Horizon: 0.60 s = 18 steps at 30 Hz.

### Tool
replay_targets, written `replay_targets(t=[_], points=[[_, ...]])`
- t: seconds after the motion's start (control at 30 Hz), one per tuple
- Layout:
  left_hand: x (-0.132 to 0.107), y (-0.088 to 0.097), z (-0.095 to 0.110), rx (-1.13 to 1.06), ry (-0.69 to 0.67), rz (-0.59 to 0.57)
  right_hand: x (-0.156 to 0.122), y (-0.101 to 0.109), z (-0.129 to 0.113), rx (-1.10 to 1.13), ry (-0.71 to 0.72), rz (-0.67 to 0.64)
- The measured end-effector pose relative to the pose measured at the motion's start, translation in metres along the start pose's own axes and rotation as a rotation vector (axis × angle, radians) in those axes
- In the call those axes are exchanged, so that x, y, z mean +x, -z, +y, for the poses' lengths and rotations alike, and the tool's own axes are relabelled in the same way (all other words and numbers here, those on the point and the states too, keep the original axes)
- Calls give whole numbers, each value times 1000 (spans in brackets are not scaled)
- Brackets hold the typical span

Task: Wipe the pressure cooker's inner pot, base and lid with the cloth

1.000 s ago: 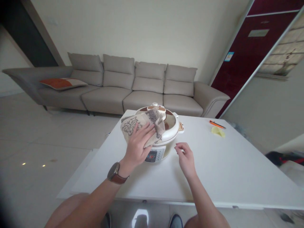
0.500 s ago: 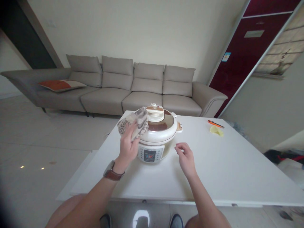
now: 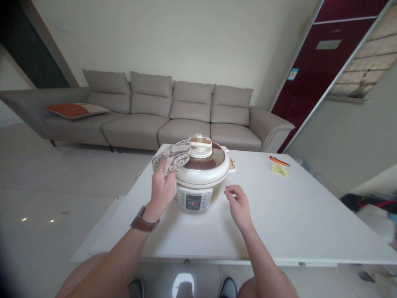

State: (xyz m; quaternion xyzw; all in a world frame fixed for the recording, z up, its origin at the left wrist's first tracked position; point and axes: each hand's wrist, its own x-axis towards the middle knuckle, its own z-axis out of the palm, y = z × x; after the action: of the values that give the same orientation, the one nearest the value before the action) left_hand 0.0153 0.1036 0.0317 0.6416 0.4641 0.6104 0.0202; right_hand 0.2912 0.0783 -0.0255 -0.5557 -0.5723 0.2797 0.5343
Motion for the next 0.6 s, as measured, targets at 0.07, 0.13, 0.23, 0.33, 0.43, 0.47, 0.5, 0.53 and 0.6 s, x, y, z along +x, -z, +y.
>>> replay_targets(t=[0.07,0.13,0.23,0.33,0.43,0.47,0.5,0.53,0.6], points=[[3,1,3,17,-39,-38,0,0,1,-2,5,3],[5,1,13,40,-130,-111,0,0,1,-2,10,3],[5,-1,36,75,-256,-249,0,-3,1,-8,9,-10],[0,-3,57,90,-341,-393,0,-6,1,-13,21,-28],[-4,-5,65,68,-370,-435,0,-7,2,-11,32,-37],[-5,-5,64,54,-359,-420,0,-8,3,-11,29,-38],[-4,-5,62,41,-339,-393,0,-8,3,-11,24,-38],[-3,-4,59,30,-314,-355,0,-7,4,-12,19,-37],[1,-3,48,23,-252,-268,1,-6,5,-15,11,-33]])
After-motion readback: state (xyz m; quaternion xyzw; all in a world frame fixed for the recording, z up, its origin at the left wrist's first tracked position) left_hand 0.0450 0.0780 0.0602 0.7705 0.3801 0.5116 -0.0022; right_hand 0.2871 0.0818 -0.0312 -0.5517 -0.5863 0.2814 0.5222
